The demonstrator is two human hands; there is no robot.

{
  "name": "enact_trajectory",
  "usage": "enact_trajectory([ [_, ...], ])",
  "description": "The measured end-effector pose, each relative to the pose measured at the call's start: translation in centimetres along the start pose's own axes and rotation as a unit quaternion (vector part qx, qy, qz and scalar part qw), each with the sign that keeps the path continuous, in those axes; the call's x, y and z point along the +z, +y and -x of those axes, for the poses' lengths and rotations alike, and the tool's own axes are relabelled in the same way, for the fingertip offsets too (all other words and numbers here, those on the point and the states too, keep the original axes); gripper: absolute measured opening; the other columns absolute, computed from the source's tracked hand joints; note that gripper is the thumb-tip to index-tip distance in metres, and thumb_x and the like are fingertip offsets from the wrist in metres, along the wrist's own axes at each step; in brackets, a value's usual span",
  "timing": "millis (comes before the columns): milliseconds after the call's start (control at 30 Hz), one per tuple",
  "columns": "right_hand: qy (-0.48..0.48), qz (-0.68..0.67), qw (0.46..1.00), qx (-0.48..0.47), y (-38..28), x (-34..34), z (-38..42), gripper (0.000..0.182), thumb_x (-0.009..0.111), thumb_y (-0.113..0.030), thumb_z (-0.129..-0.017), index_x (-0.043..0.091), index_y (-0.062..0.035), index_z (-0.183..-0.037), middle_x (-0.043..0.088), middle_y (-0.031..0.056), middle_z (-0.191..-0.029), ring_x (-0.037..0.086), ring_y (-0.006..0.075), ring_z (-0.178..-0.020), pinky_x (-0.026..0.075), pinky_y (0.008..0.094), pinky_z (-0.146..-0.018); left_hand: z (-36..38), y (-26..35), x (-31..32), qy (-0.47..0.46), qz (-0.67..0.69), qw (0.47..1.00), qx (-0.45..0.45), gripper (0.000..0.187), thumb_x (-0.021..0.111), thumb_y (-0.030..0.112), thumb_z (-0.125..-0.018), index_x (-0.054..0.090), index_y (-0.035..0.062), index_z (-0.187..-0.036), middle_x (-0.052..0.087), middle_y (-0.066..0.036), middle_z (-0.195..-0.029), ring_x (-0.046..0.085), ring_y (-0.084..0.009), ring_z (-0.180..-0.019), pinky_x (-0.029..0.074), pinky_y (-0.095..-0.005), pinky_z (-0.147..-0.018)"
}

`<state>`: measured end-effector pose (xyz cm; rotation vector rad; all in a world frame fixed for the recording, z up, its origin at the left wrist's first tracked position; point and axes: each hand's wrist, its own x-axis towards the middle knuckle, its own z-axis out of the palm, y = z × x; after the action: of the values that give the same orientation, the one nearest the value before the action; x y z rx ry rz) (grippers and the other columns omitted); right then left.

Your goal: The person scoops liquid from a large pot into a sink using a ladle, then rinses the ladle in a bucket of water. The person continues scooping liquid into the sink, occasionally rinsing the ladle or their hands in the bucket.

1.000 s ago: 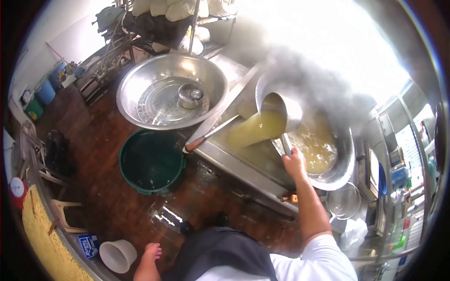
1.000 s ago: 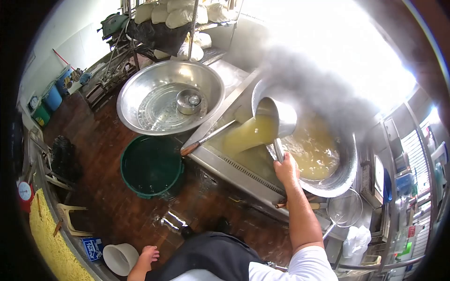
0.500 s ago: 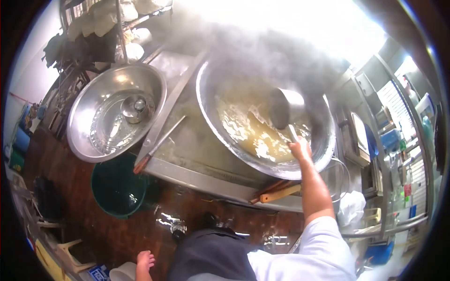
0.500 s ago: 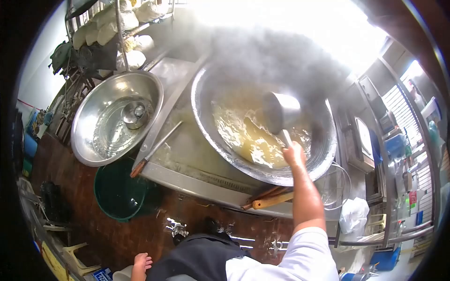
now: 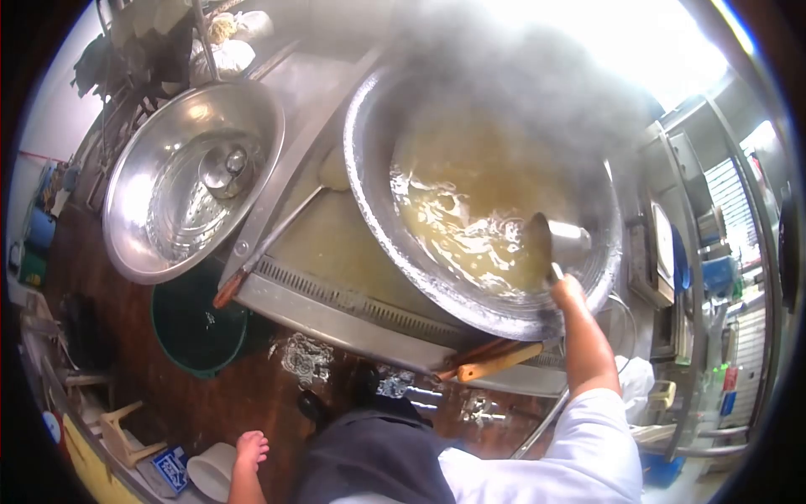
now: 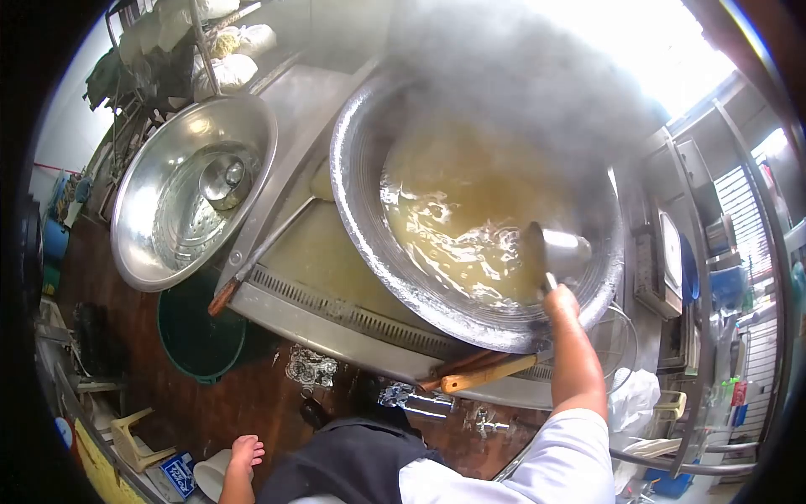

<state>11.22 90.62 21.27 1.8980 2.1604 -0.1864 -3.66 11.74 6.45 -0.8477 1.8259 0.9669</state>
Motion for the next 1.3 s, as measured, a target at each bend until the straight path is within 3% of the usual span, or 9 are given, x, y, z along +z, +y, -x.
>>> enact_trajectory([
  [67,-0.123,-0.002,0.992,-0.030,-2.8,1.1,-0.1,0.019,0.063,-0.014,-0.074,0.064,0.0037,-0.082,0.064,0.0155,-0.067,0.063,0.0234,-0.054,0.050,0.0367,-0.050,-0.2,-0.3,0.4,0.001,0.008,1.000,0.000,0.020,0.055,0.021,-0.084,0.057,0.0132,-0.102,0.057,0.001,-0.076,0.053,-0.0104,-0.059,0.040,-0.0249,-0.046],
  [300,-0.295,-0.122,0.945,-0.072,-10.4,0.6,4.9,0.016,0.068,-0.015,-0.074,0.058,-0.0033,-0.068,0.055,0.0041,-0.057,0.052,0.0137,-0.046,0.040,0.0288,-0.041,-1.3,-4.3,0.6,-0.014,0.041,0.999,-0.025,0.020,0.055,0.021,-0.086,0.056,0.0122,-0.103,0.058,-0.002,-0.078,0.054,-0.0123,-0.062,0.042,-0.0274,-0.048],
  [467,-0.402,-0.387,0.828,-0.057,-12.8,-1.2,12.6,0.015,0.065,-0.012,-0.078,0.051,-0.0116,-0.073,0.048,-0.0027,-0.060,0.045,0.0080,-0.048,0.034,0.0245,-0.042,-2.5,-7.0,-1.5,-0.013,0.027,0.998,-0.064,0.023,0.055,0.023,-0.087,0.055,0.0118,-0.107,0.059,-0.004,-0.082,0.055,-0.0163,-0.063,0.045,-0.0330,-0.051],
  [600,-0.413,-0.478,0.769,-0.101,-13.2,-0.9,16.5,0.018,0.068,-0.017,-0.078,0.051,-0.0125,-0.074,0.049,-0.0037,-0.061,0.045,0.0065,-0.048,0.035,0.0241,-0.042,-4.5,-7.9,-4.1,-0.027,0.013,0.998,-0.052,0.030,0.053,0.027,-0.088,0.049,0.0130,-0.115,0.060,-0.008,-0.092,0.059,-0.0255,-0.077,0.049,-0.0437,-0.064],
  [667,-0.396,-0.483,0.772,-0.120,-14.5,-2.8,20.3,0.020,0.069,-0.021,-0.078,0.051,-0.0130,-0.075,0.049,-0.0037,-0.062,0.046,0.0064,-0.048,0.036,0.0238,-0.043,-5.2,-7.6,-4.9,-0.026,0.020,0.999,-0.038,0.030,0.053,0.027,-0.088,0.050,0.0128,-0.114,0.060,-0.007,-0.091,0.059,-0.0247,-0.077,0.049,-0.0426,-0.063],
  [800,-0.318,-0.481,0.797,-0.180,-16.5,-3.0,23.7,0.024,0.070,-0.026,-0.077,0.051,-0.0128,-0.080,0.050,-0.0032,-0.064,0.047,0.0073,-0.047,0.037,0.0243,-0.041,-5.8,-6.2,-5.6,-0.048,0.038,0.998,0.004,0.030,0.053,0.027,-0.088,0.051,0.0120,-0.113,0.060,-0.007,-0.091,0.059,-0.0212,-0.076,0.048,-0.0386,-0.060],
  [833,-0.299,-0.474,0.806,-0.190,-16.9,-3.4,24.5,0.023,0.069,-0.026,-0.077,0.051,-0.0124,-0.082,0.050,-0.0028,-0.064,0.047,0.0074,-0.047,0.038,0.0245,-0.041,-4.3,-5.0,-5.3,-0.032,0.045,0.998,0.013,0.030,0.054,0.026,-0.087,0.057,0.0102,-0.112,0.060,-0.005,-0.087,0.056,-0.0152,-0.065,0.045,-0.0323,-0.053],
  [967,-0.250,-0.437,0.836,-0.220,-18.4,-3.9,26.6,0.021,0.066,-0.023,-0.079,0.052,-0.0093,-0.085,0.050,-0.0014,-0.064,0.046,0.0077,-0.046,0.038,0.0246,-0.040,-4.4,-5.4,-6.0,-0.028,0.056,0.997,0.032,0.029,0.054,0.025,-0.086,0.057,0.0101,-0.111,0.060,-0.005,-0.087,0.056,-0.0154,-0.067,0.046,-0.0319,-0.055],
  [1300,-0.103,-0.354,0.893,-0.258,-20.7,-4.2,29.7,0.027,0.065,-0.021,-0.077,0.053,-0.0027,-0.094,0.055,0.0049,-0.064,0.051,0.0111,-0.043,0.042,0.0275,-0.041,-7.0,-12.9,-8.9,-0.039,0.074,0.995,-0.060,0.034,0.054,0.027,-0.089,0.050,0.0093,-0.118,0.060,-0.011,-0.100,0.059,-0.0271,-0.082,0.048,-0.0458,-0.071],
])
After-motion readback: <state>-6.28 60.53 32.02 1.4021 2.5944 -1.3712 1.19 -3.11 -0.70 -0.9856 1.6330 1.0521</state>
